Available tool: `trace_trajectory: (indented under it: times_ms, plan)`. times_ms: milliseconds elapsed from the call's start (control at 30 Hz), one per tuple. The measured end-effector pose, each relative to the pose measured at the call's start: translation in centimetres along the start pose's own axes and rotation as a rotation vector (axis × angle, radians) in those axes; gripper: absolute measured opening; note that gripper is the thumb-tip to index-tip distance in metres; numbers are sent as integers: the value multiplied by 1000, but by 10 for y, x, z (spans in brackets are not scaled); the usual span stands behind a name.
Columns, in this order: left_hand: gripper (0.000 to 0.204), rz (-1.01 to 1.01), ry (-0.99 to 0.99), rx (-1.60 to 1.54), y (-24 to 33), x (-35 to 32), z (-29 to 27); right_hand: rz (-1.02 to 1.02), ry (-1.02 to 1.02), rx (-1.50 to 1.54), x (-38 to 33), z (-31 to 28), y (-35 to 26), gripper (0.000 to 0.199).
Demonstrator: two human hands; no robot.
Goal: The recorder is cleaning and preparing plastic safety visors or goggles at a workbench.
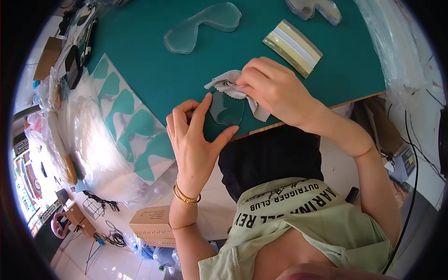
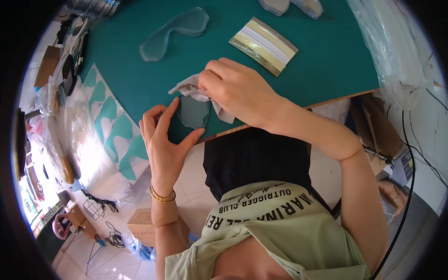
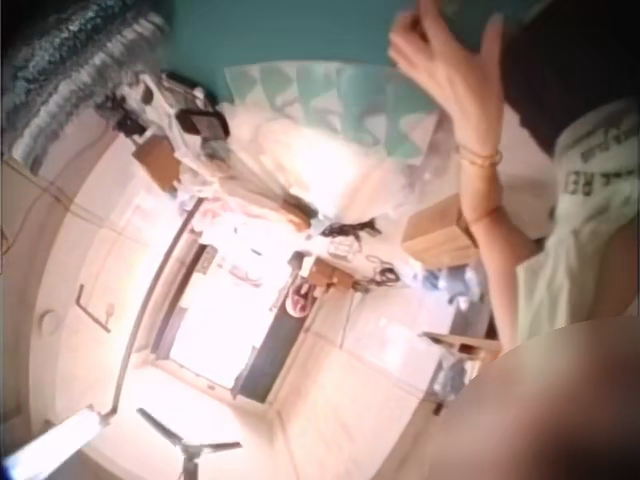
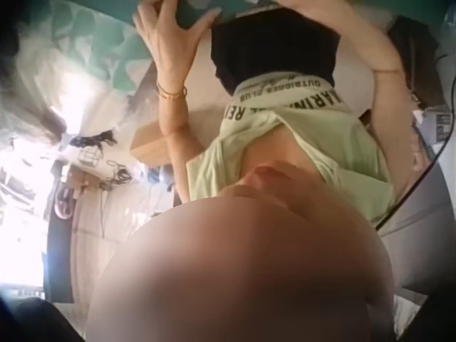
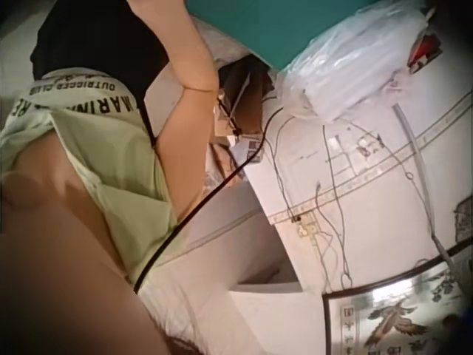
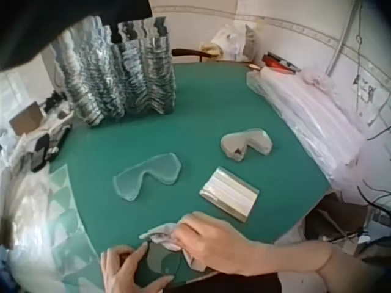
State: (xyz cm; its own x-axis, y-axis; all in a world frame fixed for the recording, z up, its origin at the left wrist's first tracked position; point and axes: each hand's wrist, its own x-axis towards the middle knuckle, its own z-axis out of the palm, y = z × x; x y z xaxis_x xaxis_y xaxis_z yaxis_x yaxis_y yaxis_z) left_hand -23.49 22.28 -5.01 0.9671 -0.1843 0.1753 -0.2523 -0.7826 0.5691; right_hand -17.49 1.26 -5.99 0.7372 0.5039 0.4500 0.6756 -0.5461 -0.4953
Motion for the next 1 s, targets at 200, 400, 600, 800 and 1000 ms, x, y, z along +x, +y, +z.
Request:
trace_trajectory:
  times_ms: [200,400,600,800,1000]
  plan:
    - [67,-23,27,-35,3,3,6,-118,-52,49,-3,27,-33,19]
    - [69,-35,22,-28,5,3,2,86,72,-139,-26,-20,8,18]
    - [68,-2,28,-7,3,1,3,51,80,-104,-55,-30,-2,24]
    - [66,-28,10,11,8,5,5,151,167,-154,-39,-25,5,19]
    - [61,15,117,56,7,-8,-1,306,140,-168,-77,-48,-13,12]
